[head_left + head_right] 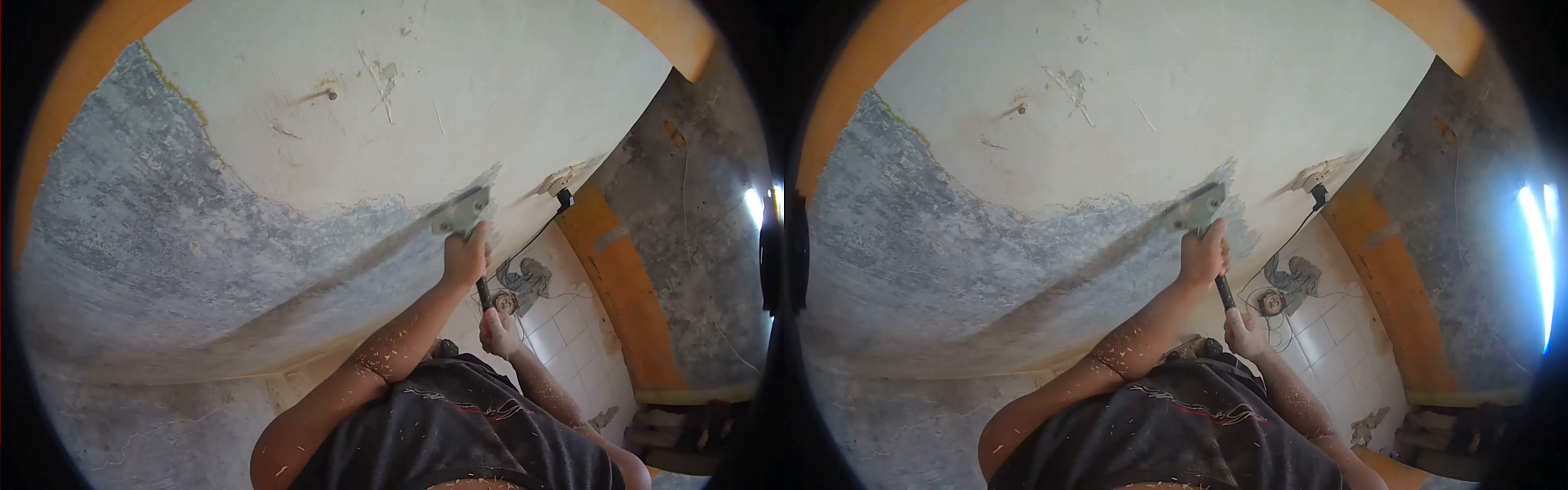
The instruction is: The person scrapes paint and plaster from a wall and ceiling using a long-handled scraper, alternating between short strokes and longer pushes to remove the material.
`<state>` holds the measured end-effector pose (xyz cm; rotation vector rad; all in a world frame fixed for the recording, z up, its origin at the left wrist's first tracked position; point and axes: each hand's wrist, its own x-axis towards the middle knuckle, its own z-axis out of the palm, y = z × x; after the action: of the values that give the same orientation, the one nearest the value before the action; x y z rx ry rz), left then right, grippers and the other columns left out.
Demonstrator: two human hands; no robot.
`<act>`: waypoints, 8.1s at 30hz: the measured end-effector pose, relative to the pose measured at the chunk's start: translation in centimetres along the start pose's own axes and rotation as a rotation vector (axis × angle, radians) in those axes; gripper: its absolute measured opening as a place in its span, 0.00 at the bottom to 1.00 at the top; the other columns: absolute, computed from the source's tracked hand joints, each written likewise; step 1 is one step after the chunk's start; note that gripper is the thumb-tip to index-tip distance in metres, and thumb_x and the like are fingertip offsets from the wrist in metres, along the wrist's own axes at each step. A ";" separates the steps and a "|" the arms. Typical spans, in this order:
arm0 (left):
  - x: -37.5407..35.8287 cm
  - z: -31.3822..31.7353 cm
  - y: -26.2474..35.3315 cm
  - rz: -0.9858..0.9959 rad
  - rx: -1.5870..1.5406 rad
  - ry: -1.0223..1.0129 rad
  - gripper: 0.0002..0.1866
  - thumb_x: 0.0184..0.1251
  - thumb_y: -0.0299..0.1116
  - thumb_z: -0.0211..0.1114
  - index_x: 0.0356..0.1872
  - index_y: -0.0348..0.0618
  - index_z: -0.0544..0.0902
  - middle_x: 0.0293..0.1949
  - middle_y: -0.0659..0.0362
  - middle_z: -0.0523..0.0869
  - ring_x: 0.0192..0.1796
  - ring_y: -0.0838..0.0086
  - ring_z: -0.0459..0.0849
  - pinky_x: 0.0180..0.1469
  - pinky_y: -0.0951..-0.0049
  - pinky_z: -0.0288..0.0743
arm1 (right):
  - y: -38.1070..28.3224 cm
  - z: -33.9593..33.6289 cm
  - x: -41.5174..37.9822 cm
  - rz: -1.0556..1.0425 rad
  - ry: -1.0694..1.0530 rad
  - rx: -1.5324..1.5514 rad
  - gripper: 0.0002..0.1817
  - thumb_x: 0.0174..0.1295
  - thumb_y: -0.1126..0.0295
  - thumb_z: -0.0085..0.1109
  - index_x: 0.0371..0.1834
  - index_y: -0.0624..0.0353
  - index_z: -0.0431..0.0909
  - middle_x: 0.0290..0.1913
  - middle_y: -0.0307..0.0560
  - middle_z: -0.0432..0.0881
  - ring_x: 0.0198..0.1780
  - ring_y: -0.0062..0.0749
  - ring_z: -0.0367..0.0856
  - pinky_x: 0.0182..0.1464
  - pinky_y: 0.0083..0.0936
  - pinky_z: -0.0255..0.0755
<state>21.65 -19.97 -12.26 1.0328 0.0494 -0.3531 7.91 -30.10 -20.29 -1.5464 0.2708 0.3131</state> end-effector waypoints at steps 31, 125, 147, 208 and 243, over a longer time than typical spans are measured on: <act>-1.0 0.1 2.0 -0.014 -0.059 0.021 0.19 0.61 0.40 0.58 0.16 0.46 0.62 0.10 0.65 0.62 0.08 0.80 0.60 0.10 0.77 0.53 | -1.2 1.2 -0.6 0.006 0.000 0.000 0.28 0.65 0.44 0.37 0.17 0.55 0.64 0.11 0.36 0.63 0.09 0.21 0.61 0.12 0.19 0.54; -16.8 -12.9 -8.9 -0.003 0.133 0.258 0.20 0.66 0.50 0.53 0.26 0.41 0.73 0.20 0.65 0.74 0.20 0.82 0.71 0.23 0.80 0.64 | -15.2 11.4 11.6 0.323 -0.961 0.734 0.25 0.57 0.45 0.51 0.14 0.49 0.58 0.12 0.30 0.53 0.13 0.15 0.46 0.15 0.15 0.41; -17.2 -12.4 -11.6 -0.133 0.574 0.408 0.29 0.61 0.58 0.53 0.22 0.37 0.73 0.16 0.62 0.75 0.21 0.78 0.75 0.24 0.73 0.67 | -14.6 10.8 12.0 0.500 -0.991 0.766 0.24 0.62 0.48 0.45 0.14 0.47 0.55 0.11 0.27 0.48 0.11 0.15 0.41 0.13 0.16 0.38; -18.3 -8.0 -9.9 -0.274 0.363 0.404 0.20 0.65 0.50 0.54 0.23 0.45 0.68 0.16 0.67 0.68 0.17 0.83 0.68 0.17 0.79 0.61 | -14.9 10.1 12.6 0.638 -1.141 0.723 0.25 0.57 0.47 0.51 0.09 0.46 0.56 0.10 0.27 0.49 0.10 0.15 0.43 0.13 0.16 0.40; -17.0 -6.5 -8.6 -0.288 0.218 0.279 0.20 0.67 0.49 0.53 0.22 0.43 0.68 0.15 0.66 0.70 0.18 0.82 0.70 0.19 0.78 0.63 | -17.5 8.6 12.4 0.513 -1.217 0.614 0.26 0.56 0.46 0.49 0.09 0.46 0.54 0.09 0.27 0.49 0.10 0.15 0.43 0.13 0.16 0.42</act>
<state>3.74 -13.93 -19.32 1.2899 0.4215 -0.4804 25.59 -21.16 -8.40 -0.4706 -0.2068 1.3545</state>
